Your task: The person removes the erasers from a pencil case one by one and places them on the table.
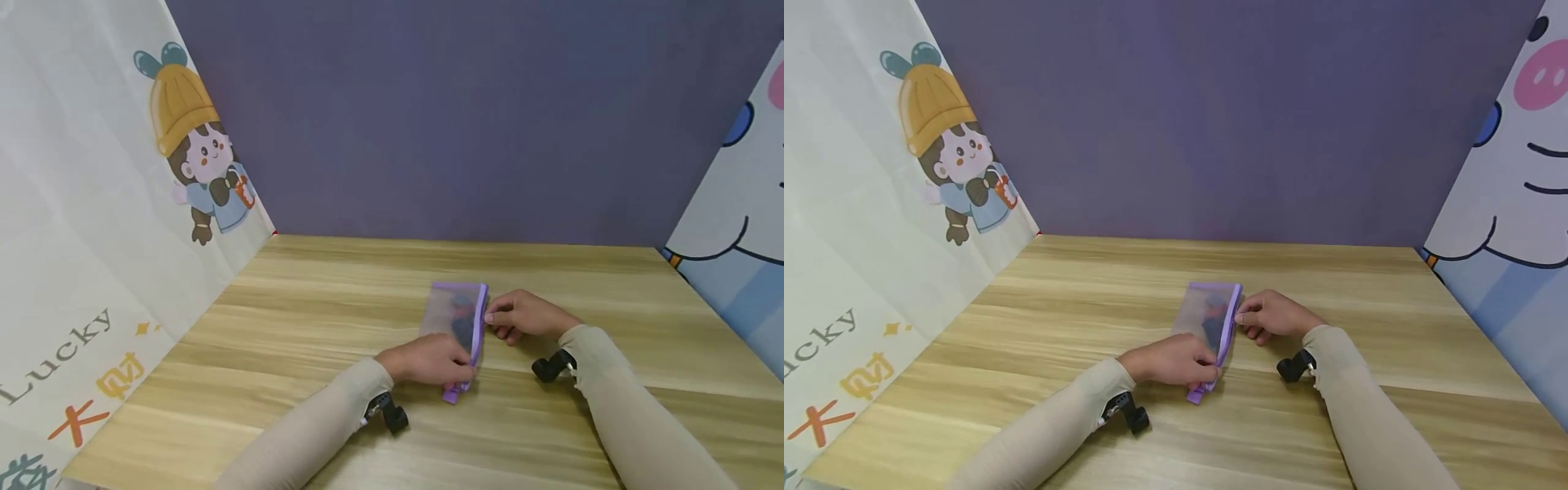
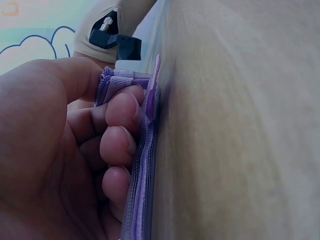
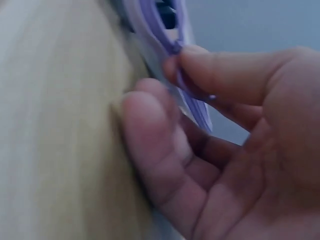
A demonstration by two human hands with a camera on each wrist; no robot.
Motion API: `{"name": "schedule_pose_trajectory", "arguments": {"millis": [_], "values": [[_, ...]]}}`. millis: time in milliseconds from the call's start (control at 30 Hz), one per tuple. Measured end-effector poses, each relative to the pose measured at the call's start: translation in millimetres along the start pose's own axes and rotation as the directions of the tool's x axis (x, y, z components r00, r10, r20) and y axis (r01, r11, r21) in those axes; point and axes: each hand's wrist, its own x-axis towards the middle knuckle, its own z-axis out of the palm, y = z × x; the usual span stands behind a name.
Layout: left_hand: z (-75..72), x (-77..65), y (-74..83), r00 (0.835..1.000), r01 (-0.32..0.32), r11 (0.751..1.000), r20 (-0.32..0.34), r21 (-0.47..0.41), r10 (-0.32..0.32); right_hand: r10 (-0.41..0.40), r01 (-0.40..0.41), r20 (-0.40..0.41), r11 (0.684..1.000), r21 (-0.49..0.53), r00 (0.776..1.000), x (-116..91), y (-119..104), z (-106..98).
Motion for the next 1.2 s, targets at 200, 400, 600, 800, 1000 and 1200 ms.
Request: {"name": "schedule_pose_trajectory", "arguments": {"millis": [200, 400, 600, 800, 1000, 1200], "values": [[3.7, 4.5, 1.4, 1.0, 0.001, 1.0, 0.026, -0.021, -0.001, 0.002, -0.001, 0.038, 1.0, -0.019, 0.999, -1, 5, -3], [4.7, 1.4, 0.7, 1.0, 0.006, 1.0, 0.012, -0.023, -0.006, -0.033, 0.034, 0.006, 0.999, -0.035, 0.999, 2, 8, 3], [5.0, -4.9, -2.9, 1.0, 0.022, 0.998, 0.0, -0.051, -0.022, -0.053, 0.051, -0.032, 0.998, -0.048, 0.998, 8, 7, 13], [4.5, -2.9, -1.8, 1.0, 0.013, 0.998, 0.007, -0.06, -0.013, -0.037, 0.035, -0.076, 0.999, -0.027, 0.996, 4, 6, 14], [3.3, -2.3, 1.7, 1.0, 0.01, 0.998, 0.007, -0.064, -0.009, -0.024, 0.023, -0.101, 1.0, -0.015, 0.995, 2, 8, 14], [4.7, -2.7, 0.9, 1.0, 0.015, 0.998, -0.002, -0.054, -0.015, -0.023, 0.021, -0.132, 1.0, -0.018, 0.991, 2, 12, 15]]}}
